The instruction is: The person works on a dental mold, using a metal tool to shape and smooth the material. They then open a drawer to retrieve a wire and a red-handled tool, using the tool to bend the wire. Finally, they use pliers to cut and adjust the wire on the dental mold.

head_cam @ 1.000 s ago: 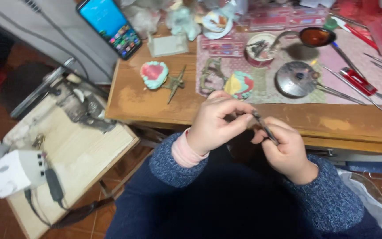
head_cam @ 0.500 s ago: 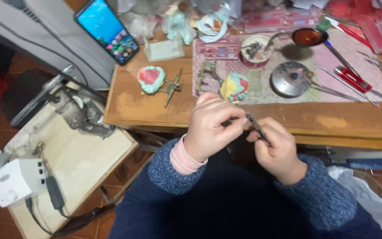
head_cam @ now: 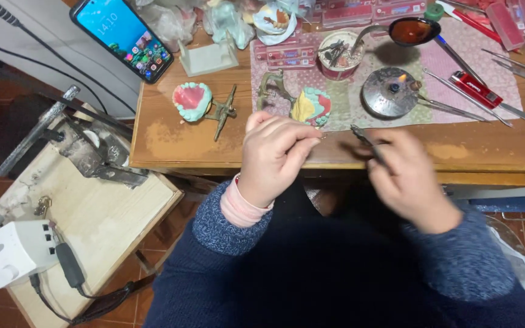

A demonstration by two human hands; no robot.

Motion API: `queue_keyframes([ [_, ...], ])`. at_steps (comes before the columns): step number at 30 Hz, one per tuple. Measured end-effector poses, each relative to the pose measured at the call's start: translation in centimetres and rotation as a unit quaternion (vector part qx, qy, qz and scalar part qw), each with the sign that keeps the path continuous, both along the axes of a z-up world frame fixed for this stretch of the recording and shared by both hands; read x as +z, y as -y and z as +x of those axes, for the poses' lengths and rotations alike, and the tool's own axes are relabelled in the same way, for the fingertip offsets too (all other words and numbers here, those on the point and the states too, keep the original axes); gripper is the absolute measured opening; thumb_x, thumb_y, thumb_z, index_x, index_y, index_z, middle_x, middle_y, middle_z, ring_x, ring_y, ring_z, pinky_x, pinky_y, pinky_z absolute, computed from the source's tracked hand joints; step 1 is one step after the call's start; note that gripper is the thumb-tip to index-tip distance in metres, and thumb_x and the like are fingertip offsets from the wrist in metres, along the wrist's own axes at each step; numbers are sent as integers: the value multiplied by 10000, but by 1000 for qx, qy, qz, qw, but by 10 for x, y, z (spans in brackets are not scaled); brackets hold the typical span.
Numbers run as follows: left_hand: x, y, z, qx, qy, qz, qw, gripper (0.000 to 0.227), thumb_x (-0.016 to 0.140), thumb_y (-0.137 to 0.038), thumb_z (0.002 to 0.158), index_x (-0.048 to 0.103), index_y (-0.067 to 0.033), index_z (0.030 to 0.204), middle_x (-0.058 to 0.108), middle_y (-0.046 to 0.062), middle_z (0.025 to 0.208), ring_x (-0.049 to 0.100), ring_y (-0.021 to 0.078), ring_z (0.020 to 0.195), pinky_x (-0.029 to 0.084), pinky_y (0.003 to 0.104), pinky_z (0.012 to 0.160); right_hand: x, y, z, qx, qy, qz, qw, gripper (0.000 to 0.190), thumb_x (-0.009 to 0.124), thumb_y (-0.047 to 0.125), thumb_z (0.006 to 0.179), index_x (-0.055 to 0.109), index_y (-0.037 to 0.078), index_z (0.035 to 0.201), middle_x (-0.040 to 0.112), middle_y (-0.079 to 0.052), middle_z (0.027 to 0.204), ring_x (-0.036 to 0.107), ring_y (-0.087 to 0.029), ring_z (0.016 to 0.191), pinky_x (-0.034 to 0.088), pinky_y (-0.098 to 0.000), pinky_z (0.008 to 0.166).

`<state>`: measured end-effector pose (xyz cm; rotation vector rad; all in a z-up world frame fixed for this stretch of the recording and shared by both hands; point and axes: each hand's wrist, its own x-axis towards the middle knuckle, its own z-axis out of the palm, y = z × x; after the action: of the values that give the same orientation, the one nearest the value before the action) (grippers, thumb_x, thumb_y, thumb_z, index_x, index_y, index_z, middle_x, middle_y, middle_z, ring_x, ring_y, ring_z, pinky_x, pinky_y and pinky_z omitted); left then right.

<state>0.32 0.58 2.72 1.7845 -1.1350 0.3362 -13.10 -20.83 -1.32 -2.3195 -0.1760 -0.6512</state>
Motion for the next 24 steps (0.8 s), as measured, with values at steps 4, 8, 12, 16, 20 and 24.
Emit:
queue_keyframes([
  [4, 2, -7, 9, 25, 14, 11, 1000, 37, 753, -162, 924, 730, -134, 927, 735, -2, 880, 689, 177, 837, 423, 363, 926, -21, 51, -16, -100, -44, -184, 977, 186, 777, 160, 864, 742, 27, 989, 684, -127, 1062, 647, -325, 1001, 528, -419, 883],
  [8, -1, -11, 14, 24, 27, 24, 999, 43, 759, -178, 920, 739, -141, 927, 726, -13, 867, 682, 172, 827, 417, 373, 918, -41, 86, -34, -153, -63, -214, 963, 261, 857, 263, 888, 731, 40, 939, 702, -75, 1059, 631, -269, 973, 526, -375, 893],
  [12, 5, -9, 18, 18, 71, 52, 996, 47, 762, -175, 923, 735, -137, 926, 728, -17, 877, 674, 174, 831, 411, 384, 923, -37, 96, -36, -199, -38, -226, 953, 291, 895, 259, 900, 701, 43, 886, 719, -59, 1063, 637, -245, 992, 523, -350, 909],
  [16, 6, -10, 17, 19, 116, 79, 990, 56, 781, -168, 908, 733, -144, 922, 710, -24, 850, 657, 177, 818, 398, 399, 918, 9, 64, -22, -214, 21, -248, 945, 273, 898, 209, 787, 694, 31, 820, 720, -98, 1009, 637, -308, 942, 514, -410, 867],
  [20, 0, -8, 12, 0, 153, 90, 984, 83, 786, -160, 895, 724, -150, 950, 696, -33, 872, 649, 175, 852, 404, 406, 936, 5, 22, -7, -143, 59, -171, 973, 228, 872, 180, 801, 702, 43, 868, 707, -87, 999, 658, -302, 900, 509, -406, 827],
  [24, -7, -8, 4, -45, 187, 109, 975, 92, 773, -155, 893, 719, -156, 968, 675, -39, 877, 648, 163, 878, 418, 384, 936, 0, -12, 18, 26, -113, 96, 989, 214, 791, 160, 838, 723, 49, 1008, 721, -63, 964, 702, -185, 808, 546, -294, 707],
])
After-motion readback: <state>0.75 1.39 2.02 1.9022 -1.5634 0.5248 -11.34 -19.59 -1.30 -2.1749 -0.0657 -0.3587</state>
